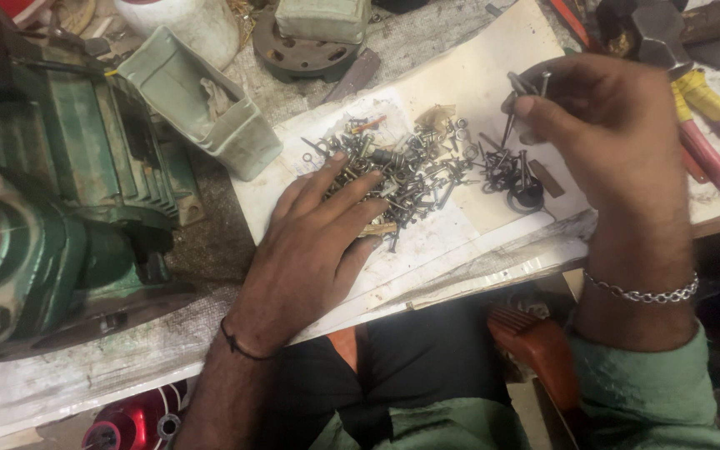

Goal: The person sorts a pile of screws and small hardware on a sheet of paper, folds the paper and pours the hardware into a plastic container. They then hold a bevel gear on the workbench and repeatedly rub its teeth and surfaces with a piece of sandpaper, turning the gear to sand different sides.

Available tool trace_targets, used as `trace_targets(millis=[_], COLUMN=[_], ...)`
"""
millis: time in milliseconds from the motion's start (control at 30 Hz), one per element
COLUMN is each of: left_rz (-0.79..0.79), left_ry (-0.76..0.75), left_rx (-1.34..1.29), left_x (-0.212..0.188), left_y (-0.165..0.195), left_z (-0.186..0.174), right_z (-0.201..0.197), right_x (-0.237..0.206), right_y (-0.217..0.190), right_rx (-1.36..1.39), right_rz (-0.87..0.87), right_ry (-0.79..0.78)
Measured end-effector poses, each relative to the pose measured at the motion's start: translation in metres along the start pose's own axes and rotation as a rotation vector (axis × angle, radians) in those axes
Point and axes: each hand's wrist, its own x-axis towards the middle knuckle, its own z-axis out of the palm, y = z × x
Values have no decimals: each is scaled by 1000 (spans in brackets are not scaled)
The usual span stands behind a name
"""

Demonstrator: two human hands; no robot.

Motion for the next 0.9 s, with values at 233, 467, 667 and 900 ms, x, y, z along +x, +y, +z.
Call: trace_targets(millis=[233, 467, 667, 900], left_rz=[0, -4, -3, -13], left_ry=[2, -7, -7, -9], left_rx=[19, 22, 24, 25], left_x=[0, 1, 1, 0], left_y=[0, 0, 0, 0], left_z=[0, 0, 0, 1], right_z=[0, -1, 0, -1], right_x=[1, 1, 1, 1], right_y=[-10, -16, -10, -14], right_rx=[186, 151, 10, 38], right_rz=[52, 167, 79, 12], right_ry=[33, -43, -96, -58])
